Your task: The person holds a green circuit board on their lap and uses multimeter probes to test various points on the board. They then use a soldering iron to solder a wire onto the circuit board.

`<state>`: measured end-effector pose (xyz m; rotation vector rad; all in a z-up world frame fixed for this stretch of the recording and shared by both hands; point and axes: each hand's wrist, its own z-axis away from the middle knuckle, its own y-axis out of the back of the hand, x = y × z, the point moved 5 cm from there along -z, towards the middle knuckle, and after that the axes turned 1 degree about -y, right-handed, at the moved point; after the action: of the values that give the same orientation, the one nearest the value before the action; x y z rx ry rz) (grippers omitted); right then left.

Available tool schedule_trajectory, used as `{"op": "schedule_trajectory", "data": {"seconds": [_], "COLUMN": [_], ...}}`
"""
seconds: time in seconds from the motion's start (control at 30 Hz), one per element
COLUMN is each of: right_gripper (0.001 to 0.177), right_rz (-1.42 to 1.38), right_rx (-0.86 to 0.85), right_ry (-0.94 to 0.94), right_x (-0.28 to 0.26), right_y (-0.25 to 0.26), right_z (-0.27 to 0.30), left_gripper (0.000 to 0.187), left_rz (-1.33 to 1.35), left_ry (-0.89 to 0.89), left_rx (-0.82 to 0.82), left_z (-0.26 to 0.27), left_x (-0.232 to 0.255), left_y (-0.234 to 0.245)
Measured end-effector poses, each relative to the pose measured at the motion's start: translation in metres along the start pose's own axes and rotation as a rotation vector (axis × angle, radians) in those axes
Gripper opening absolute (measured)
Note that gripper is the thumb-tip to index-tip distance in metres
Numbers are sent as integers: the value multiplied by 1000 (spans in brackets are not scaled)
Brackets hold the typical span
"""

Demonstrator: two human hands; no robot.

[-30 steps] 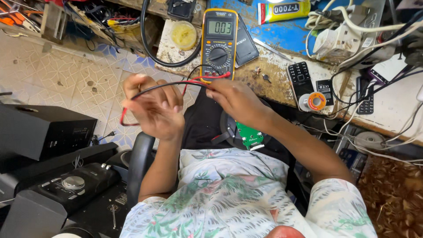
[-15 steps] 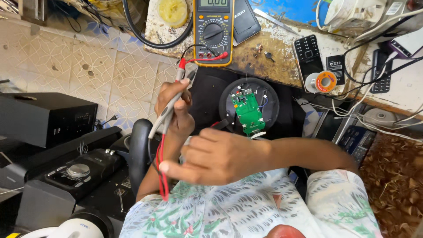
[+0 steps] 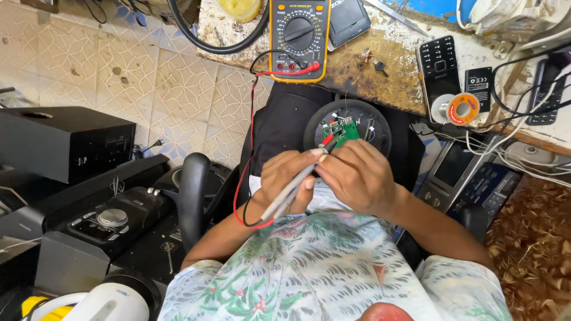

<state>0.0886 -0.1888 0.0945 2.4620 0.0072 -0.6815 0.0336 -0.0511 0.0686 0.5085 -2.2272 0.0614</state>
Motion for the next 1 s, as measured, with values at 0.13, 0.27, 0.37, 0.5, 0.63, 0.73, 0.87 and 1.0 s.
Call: {"op": "schedule_trajectory", "data": {"seconds": [0.13, 0.27, 0.37, 0.5, 0.63, 0.73, 0.87, 1.0], "right_gripper": [11, 29, 19, 24, 17, 19, 26, 20], "right_rz": [42, -20, -51, -39, -88, -60, -10, 42], "right_rx": [-7, 40, 85, 57, 112, 130, 90, 247], "right_ry": [19, 32, 91, 76, 111, 128, 147, 88], "right_x": [1, -1, 3, 20, 25, 24, 23, 49], "right_y": [-1, 6, 8, 10, 12, 18, 33, 64], "right_z": [9, 4, 7, 25, 25, 21, 14, 67], "left_gripper": [33, 30, 26, 30, 24, 18, 13, 35], "left_rz": [-13, 28, 47, 27, -37, -75, -56, -34], "left_ry": [-55, -115, -89, -41, -81, -109, -125, -143], "left_rx": [-65, -40, -26, -47, -96, -138, -147, -20], "left_z": [-10, 3, 8, -12, -12, -17, -21, -28], "left_x": [17, 17, 10, 16, 13, 17, 23, 11], "left_y": [-3, -12, -18, -28, -31, -35, -39, -20]}}
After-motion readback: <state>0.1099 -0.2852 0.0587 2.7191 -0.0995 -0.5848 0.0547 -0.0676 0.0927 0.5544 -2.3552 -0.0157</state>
